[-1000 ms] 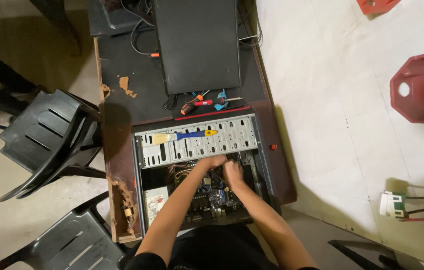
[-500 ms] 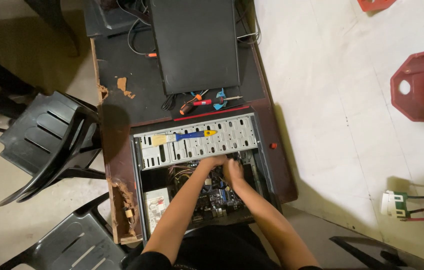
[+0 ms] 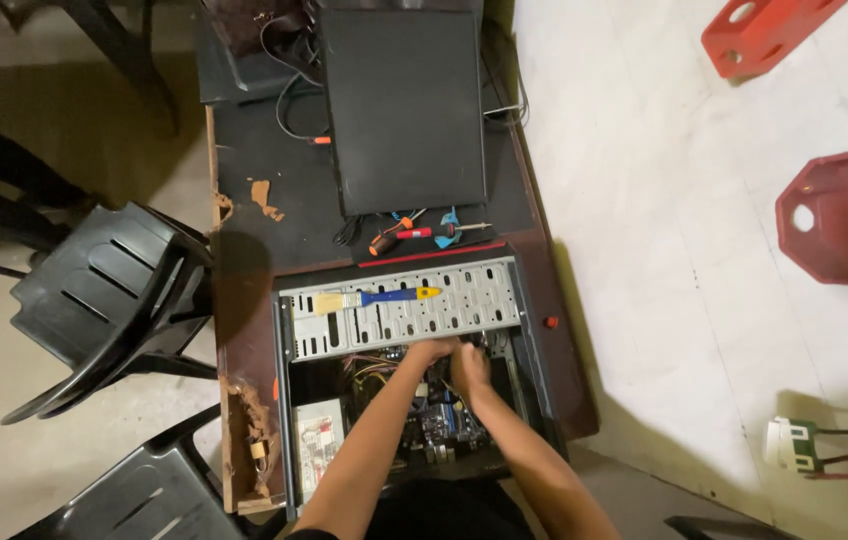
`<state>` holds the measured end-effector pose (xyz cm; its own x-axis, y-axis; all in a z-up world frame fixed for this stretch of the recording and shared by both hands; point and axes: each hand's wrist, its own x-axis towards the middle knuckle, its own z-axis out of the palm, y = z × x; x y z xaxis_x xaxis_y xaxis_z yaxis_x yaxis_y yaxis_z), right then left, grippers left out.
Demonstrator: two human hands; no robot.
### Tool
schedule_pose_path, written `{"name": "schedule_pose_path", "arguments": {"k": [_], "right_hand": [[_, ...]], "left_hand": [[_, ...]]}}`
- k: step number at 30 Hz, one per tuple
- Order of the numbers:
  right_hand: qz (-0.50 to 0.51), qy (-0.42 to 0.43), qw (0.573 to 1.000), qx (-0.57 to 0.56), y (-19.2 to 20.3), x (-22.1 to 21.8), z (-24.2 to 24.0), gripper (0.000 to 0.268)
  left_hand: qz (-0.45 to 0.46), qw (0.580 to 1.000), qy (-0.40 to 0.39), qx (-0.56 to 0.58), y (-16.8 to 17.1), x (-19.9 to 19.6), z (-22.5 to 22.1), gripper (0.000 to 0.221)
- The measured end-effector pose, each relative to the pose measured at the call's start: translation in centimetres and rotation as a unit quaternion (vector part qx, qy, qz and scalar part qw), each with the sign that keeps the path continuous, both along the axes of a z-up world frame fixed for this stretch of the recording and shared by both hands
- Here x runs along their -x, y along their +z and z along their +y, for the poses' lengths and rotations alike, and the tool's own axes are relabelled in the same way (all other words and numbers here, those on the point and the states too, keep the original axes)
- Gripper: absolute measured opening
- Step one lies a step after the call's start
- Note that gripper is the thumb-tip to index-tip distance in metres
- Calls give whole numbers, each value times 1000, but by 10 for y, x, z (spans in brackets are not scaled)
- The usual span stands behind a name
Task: Cleaning the internal components of a computer case using a brush and organizing internal cables.
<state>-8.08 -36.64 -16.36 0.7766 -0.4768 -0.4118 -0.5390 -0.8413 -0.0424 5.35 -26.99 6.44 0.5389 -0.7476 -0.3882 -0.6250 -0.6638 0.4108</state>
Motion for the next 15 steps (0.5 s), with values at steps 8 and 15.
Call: {"name": "schedule_pose_path", "arguments": {"k": [8, 15], "right_hand": [[-38, -125, 980, -147, 55, -11, 2, 38], [-17, -141, 978, -153, 150, -12, 26, 30]], "left_hand": [[40, 999, 7, 2, 39, -4, 1, 44], [72, 997, -6, 16, 80, 1, -5, 43]]}}
